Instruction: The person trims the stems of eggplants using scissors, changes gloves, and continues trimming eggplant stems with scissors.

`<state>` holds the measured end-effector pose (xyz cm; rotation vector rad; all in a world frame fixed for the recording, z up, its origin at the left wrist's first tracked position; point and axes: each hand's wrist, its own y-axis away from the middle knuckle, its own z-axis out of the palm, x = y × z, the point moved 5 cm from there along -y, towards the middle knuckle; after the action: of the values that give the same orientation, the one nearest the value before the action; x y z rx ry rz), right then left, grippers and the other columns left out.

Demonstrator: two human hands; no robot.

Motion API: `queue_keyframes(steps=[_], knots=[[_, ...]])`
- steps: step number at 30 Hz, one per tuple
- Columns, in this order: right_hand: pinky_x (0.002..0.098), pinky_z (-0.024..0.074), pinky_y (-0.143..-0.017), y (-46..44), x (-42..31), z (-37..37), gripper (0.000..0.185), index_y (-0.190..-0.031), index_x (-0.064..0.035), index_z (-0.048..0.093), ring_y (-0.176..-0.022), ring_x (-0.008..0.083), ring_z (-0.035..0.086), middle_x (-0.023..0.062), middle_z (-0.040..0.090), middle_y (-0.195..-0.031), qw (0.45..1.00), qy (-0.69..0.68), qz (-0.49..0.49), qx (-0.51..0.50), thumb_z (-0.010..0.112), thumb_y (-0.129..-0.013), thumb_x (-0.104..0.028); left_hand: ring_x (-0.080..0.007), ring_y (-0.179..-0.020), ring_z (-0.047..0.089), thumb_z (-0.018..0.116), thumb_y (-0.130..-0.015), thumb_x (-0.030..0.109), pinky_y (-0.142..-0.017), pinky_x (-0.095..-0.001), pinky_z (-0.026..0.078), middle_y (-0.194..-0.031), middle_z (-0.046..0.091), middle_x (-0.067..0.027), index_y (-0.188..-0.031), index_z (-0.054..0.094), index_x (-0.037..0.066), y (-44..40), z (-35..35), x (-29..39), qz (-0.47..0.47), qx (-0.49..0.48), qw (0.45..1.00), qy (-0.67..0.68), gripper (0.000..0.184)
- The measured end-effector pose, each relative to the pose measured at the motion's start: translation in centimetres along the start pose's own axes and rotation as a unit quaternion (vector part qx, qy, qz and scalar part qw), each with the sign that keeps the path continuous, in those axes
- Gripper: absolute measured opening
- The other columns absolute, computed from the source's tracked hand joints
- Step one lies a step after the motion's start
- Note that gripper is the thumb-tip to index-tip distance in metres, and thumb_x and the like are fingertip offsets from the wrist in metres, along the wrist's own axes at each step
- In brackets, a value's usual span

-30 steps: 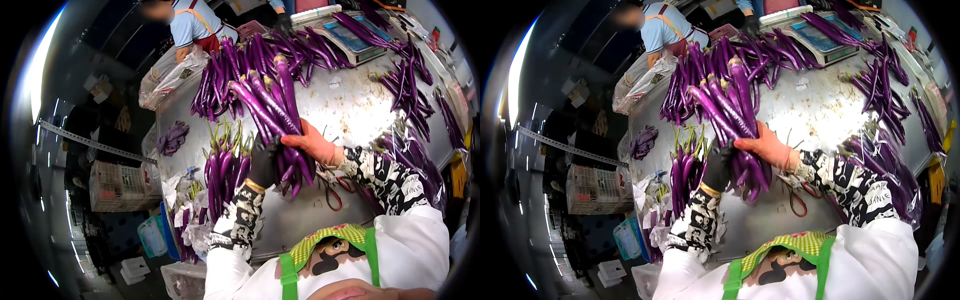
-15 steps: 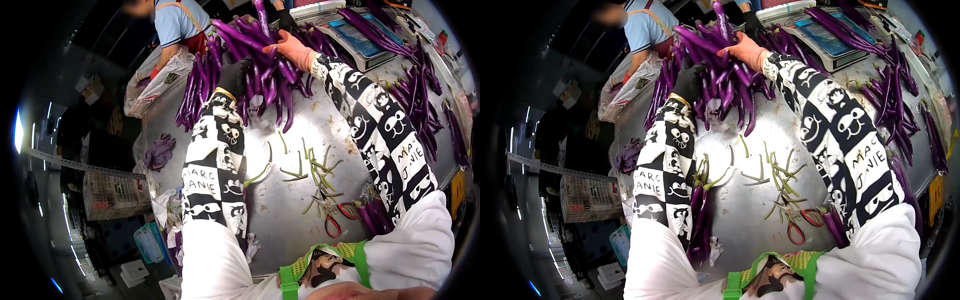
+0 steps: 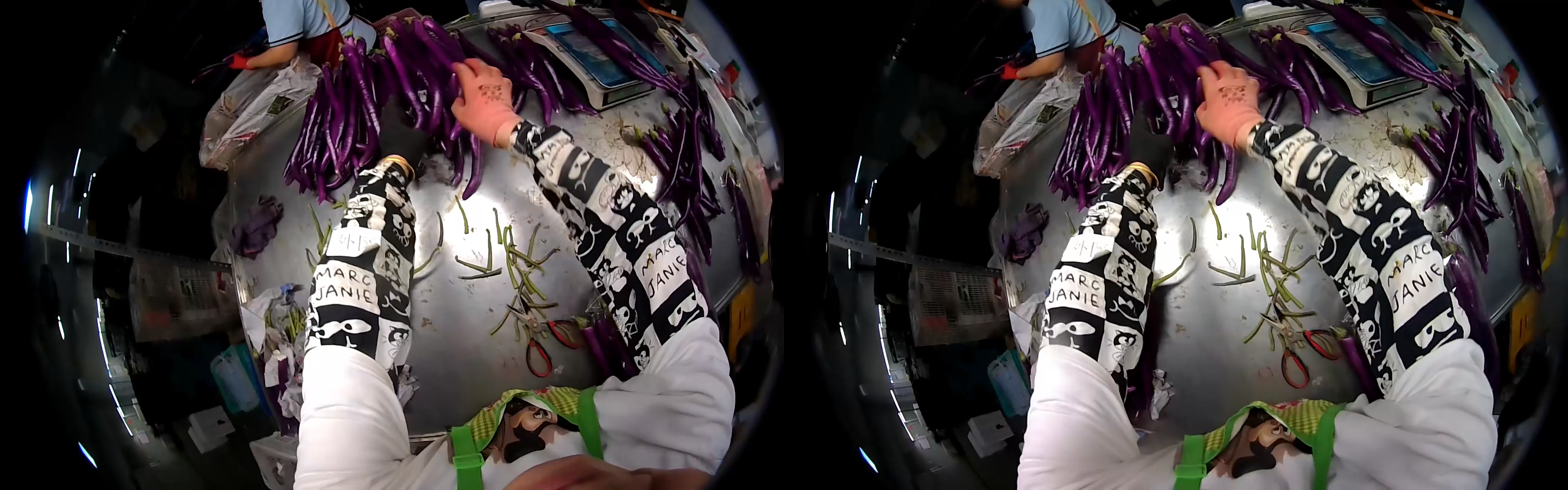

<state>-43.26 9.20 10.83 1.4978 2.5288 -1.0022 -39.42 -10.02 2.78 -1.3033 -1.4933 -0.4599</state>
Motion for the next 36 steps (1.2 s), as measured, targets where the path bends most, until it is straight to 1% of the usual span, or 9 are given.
queue_keyframes(steps=[4,8,11,14,18,23,27,34,36], knots=[[0.0449,0.0478,-0.088,5.4,-4.3,0.7,0.051,-0.132,-0.0119,0.055,-0.104,0.0312,0.062,0.0113,0.059,-0.12,0.97,-0.057,-0.22,-0.085,0.065,-0.083,-0.02,-0.0259,-0.103,0.065,0.07,-0.073,0.006,-0.092,-0.0341,0.05,-0.118,0.066,-0.0192,-0.14,0.047,-0.005,-2.6,-3.0,-0.2,0.042,0.09,0.994,-0.038,0.071],[0.0458,0.0516,-0.085,9.9,-5.0,3.8,0.073,-0.149,-0.0115,0.037,-0.102,0.0355,0.065,0.0164,0.06,-0.119,0.946,-0.075,-0.138,-0.283,0.067,-0.087,-0.035,-0.0255,-0.097,0.068,0.069,-0.077,0.006,-0.089,-0.0342,0.052,-0.113,0.069,-0.0185,-0.136,0.052,-0.002,-4.1,-5.6,-0.2,0.057,0.104,0.993,-0.032,0.061],[0.0458,0.051,-0.087,11.6,-6.3,4.4,0.082,-0.15,-0.0105,0.035,-0.102,0.0395,0.065,0.0213,0.062,-0.113,0.918,-0.13,-0.107,-0.36,0.068,-0.084,-0.046,-0.0381,-0.117,0.059,0.067,-0.079,0.011,-0.101,-0.0445,0.046,-0.132,0.061,-0.0185,-0.126,0.066,0.018,-2.5,-6.2,1.9,0.133,0.116,0.89,-0.421,0.048],[0.0452,0.0514,-0.089,11.7,-6.4,6.8,0.07,-0.139,-0.0041,0.045,-0.105,0.035,0.066,0.0201,0.065,-0.116,0.901,-0.129,-0.02,-0.413,0.066,-0.084,-0.043,-0.0372,-0.133,0.046,0.068,-0.08,0.022,-0.111,-0.0524,0.033,-0.14,0.055,-0.0125,-0.126,0.067,0.027,-1.2,-5.5,4.8,0.203,0.06,0.828,-0.519,0.046],[0.0453,0.0512,-0.091,14.8,-6.0,8.9,0.054,-0.12,-0.0013,0.061,-0.11,0.0395,0.063,0.0244,0.055,-0.129,0.874,-0.07,-0.119,-0.465,0.067,-0.08,-0.037,-0.036,-0.144,0.031,0.066,-0.082,0.038,-0.118,-0.0606,0.015,-0.151,0.044,-0.0094,-0.134,0.06,0.032,-1.4,-2.0,7.0,0.302,-0.03,0.807,-0.507,0.052],[0.0483,0.0477,-0.095,16.6,-6.2,6.8,0.053,-0.121,-0.0058,0.063,-0.117,0.0366,0.055,0.0198,0.055,-0.128,0.841,-0.032,-0.197,-0.502,0.069,-0.079,-0.037,-0.0362,-0.148,0.024,0.066,-0.08,0.038,-0.117,-0.0665,0.009,-0.155,0.038,-0.0084,-0.133,0.061,0.029,-3.2,0.8,5.2,0.207,-0.056,0.756,-0.619,0.054],[0.0479,0.0433,-0.1,17.7,-3.8,4.9,0.054,-0.126,-0.0069,0.06,-0.121,0.0359,0.052,0.0148,0.056,-0.13,0.876,-0.128,-0.15,-0.441,0.067,-0.083,-0.038,-0.0372,-0.145,0.028,0.071,-0.076,0.037,-0.115,-0.0669,0.013,-0.136,0.057,-0.0066,-0.093,0.079,0.023,-4.1,0.1,4.9,0.278,0.031,0.745,-0.606,0.023],[0.0566,0.0388,-0.102,18.1,5.9,0.9,0.065,-0.134,-0.0064,0.05,-0.13,0.0409,0.042,0.0202,0.047,-0.14,0.947,0.023,-0.022,-0.32,0.063,-0.082,-0.044,-0.0311,-0.13,0.047,0.077,-0.073,0.029,-0.111,-0.0522,0.026,-0.104,0.069,0.0014,-0.086,0.075,0.021,-1.3,-4.8,5.2,0.279,0.033,0.858,-0.43,0.016],[0.0623,0.0342,-0.106,17.5,7.8,0.0,0.072,-0.141,-0.0061,0.044,-0.143,0.0439,0.029,0.0224,0.035,-0.151,0.895,0.058,0.118,-0.426,0.062,-0.085,-0.048,-0.029,-0.097,0.064,0.079,-0.075,0.03,-0.09,-0.0428,0.042,-0.093,0.072,-0.006,-0.085,0.075,0.019,0.8,-5.9,7.2,0.233,0.031,0.871,-0.432,0.015]])
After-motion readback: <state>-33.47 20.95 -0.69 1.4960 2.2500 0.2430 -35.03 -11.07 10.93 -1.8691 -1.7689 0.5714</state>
